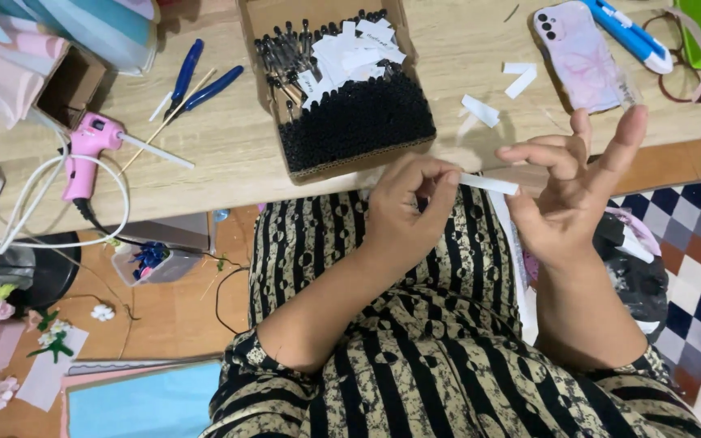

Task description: Attaching small white paper labels or tags to the ends of thin black sticks at a workstation.

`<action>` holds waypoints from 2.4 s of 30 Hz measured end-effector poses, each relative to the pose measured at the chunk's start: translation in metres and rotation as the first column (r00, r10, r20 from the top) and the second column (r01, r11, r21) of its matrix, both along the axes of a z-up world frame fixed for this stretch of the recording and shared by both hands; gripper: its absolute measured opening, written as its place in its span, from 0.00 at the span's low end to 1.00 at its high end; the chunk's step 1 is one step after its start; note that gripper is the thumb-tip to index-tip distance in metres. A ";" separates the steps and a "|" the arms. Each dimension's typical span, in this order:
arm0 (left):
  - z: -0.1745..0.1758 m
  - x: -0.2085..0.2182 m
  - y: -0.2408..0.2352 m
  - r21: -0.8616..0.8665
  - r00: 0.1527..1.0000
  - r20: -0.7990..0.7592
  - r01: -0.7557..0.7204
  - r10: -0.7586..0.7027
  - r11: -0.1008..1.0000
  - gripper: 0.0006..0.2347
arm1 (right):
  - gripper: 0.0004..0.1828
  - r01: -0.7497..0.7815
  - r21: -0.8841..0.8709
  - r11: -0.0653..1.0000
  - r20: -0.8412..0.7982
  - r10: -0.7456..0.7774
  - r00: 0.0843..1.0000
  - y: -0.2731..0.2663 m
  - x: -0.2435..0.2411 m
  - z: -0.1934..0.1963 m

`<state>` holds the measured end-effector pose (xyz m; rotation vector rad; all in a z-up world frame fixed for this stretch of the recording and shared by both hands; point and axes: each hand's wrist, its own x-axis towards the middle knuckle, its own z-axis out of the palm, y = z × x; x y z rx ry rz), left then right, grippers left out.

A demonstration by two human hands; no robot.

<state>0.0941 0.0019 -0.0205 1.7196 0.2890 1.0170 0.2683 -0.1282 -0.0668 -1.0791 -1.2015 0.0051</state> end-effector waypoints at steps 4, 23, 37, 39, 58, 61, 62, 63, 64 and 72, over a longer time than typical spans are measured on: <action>-0.006 0.012 0.002 0.022 1.000 0.016 0.005 -0.005 1.000 0.05 | 0.65 -0.046 0.006 0.999 0.074 0.046 0.996 0.004 0.007 0.009; 0.018 -0.050 0.132 0.469 0.885 0.064 -0.434 0.461 0.769 0.07 | 0.46 0.491 -0.424 0.761 0.354 -0.359 0.863 0.051 0.069 -0.008; 0.037 -0.043 0.224 0.634 0.575 -0.526 -0.227 0.627 0.740 0.09 | 0.40 0.566 -0.265 0.780 0.402 -0.444 0.801 0.050 0.089 -0.045; 0.043 -0.027 0.230 0.610 0.307 -0.757 0.014 0.577 0.792 0.11 | 0.45 0.651 -0.095 0.753 0.529 -0.516 0.674 0.042 0.109 -0.069; 0.030 0.009 0.271 0.455 0.367 -0.872 0.370 0.323 0.810 0.32 | 0.52 0.705 -0.035 0.708 0.541 -0.580 0.609 0.022 0.133 -0.108; 0.042 0.004 0.269 0.518 0.340 -0.855 0.600 0.392 0.610 0.03 | 0.47 0.765 -0.013 0.644 0.580 -0.618 0.531 0.023 0.130 -0.104; 0.046 0.002 0.268 0.437 0.313 -0.897 0.520 0.312 0.734 0.08 | 0.49 0.761 -0.027 0.648 0.572 -0.614 0.543 0.022 0.132 -0.106; 0.050 0.000 0.266 0.338 0.295 -0.929 0.430 0.223 0.837 0.17 | 0.51 0.758 -0.042 0.651 0.565 -0.610 0.556 0.020 0.133 -0.109; 0.059 -0.003 0.262 0.340 0.296 -0.928 0.431 0.225 0.836 0.17 | 0.51 0.759 -0.040 0.650 0.564 -0.612 0.554 0.024 0.128 -0.102; 0.066 -0.015 0.267 0.379 0.299 -0.921 0.536 0.250 0.754 0.06 | 0.43 0.700 0.034 0.713 0.556 -0.596 0.580 0.047 0.093 -0.049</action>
